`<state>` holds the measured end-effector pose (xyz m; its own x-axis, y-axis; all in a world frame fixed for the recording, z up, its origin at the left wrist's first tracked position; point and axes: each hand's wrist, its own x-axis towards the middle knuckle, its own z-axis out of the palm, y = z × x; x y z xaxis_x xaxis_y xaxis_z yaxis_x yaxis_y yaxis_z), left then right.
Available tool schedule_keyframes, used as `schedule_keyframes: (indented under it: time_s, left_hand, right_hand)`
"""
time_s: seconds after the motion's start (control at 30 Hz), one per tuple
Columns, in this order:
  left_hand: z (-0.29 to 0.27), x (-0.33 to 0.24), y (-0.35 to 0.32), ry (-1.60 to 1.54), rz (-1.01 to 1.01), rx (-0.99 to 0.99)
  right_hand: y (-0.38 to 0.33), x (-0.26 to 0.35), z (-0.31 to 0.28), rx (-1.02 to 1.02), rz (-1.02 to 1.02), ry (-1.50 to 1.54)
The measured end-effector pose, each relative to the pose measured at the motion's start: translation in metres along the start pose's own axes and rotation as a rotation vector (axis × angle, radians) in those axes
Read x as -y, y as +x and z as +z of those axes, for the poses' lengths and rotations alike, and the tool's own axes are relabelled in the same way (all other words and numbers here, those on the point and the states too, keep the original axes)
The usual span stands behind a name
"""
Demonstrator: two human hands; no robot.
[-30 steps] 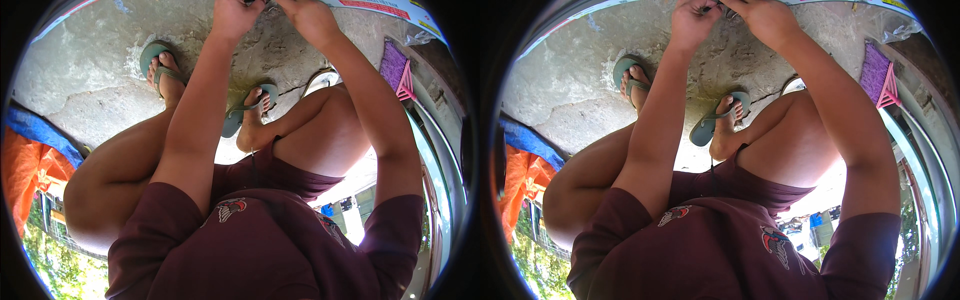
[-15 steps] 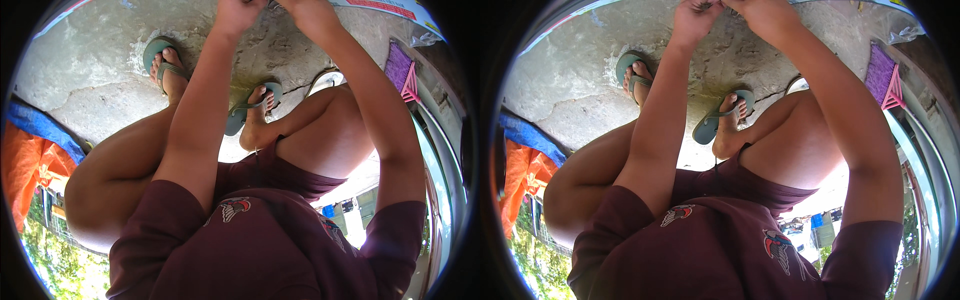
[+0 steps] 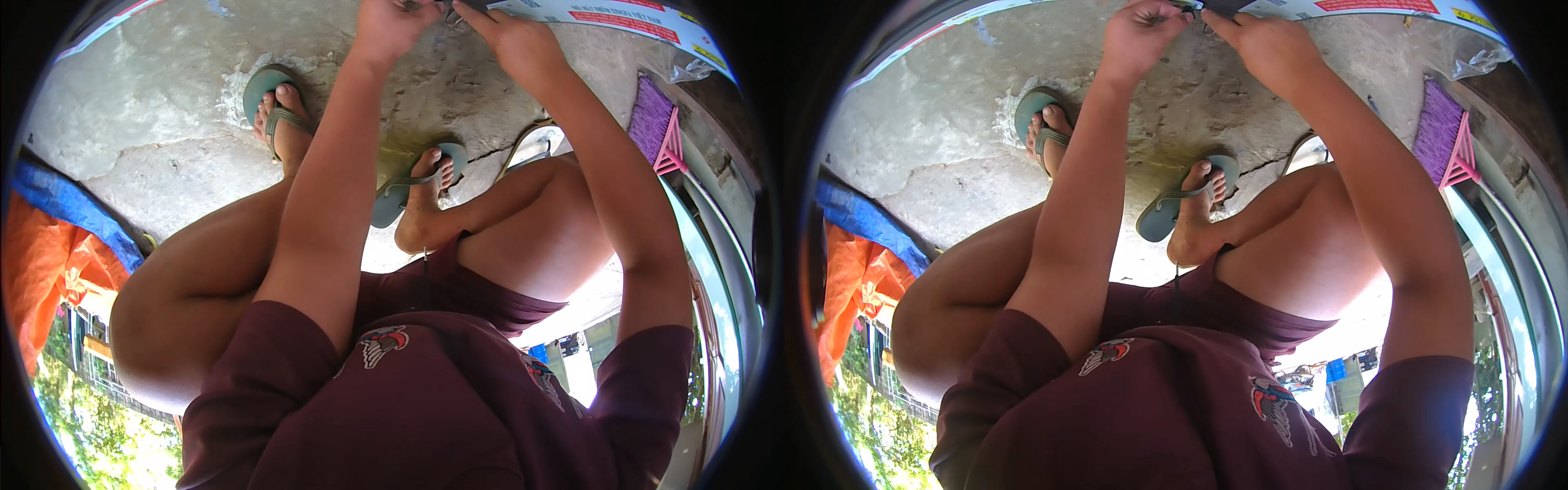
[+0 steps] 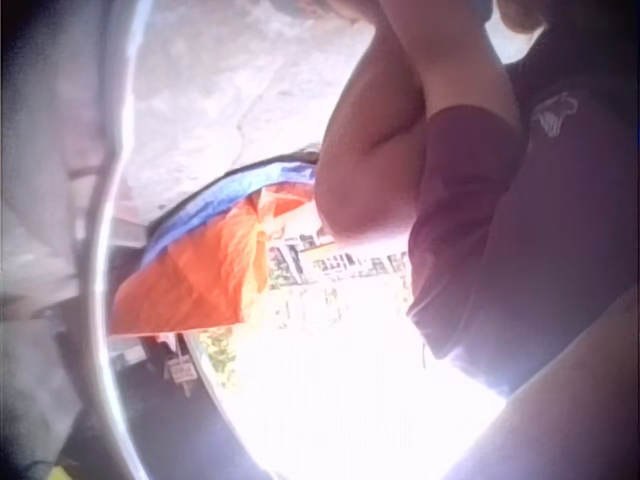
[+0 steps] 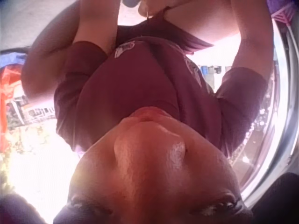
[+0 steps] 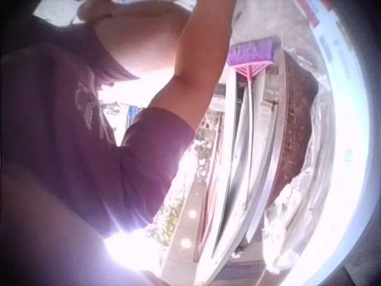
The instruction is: The person peels protective film strips from the edges of a rectangular metal frame using both hands. The person works along the frame's perimeter, removing the film in sections and discarding the pieces.
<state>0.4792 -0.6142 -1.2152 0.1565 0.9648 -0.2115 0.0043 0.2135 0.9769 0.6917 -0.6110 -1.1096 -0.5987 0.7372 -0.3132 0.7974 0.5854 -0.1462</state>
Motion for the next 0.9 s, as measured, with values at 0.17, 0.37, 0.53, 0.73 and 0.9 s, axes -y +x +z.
schedule_keyframes:
  time_s: [0.17, 0.37, 0.53, 0.73, 0.9]
  left_hand:
    - [0.004, -0.005, -0.002, -0.131, -0.041, -0.003]
    - [0.003, 0.008, 0.003, -0.189, -0.13, 0.01]
    - [-0.003, -0.015, 0.0, -0.185, -0.381, 0.043]
    - [-0.002, 0.005, 0.004, -0.015, 0.065, -0.026]
    - [-0.004, 0.001, 0.003, -0.215, -0.215, 0.035]
  right_hand:
    - [0.002, 0.009, -0.013, 0.028, 0.05, 0.005]
    - [0.011, 0.003, -0.009, -0.035, 0.034, 0.051]
    - [0.015, 0.007, 0.003, -0.141, 0.073, 0.2]
    - [0.026, 0.012, -0.016, 0.045, 0.073, 0.091]
    - [0.022, 0.002, -0.003, -0.004, 0.01, 0.1]
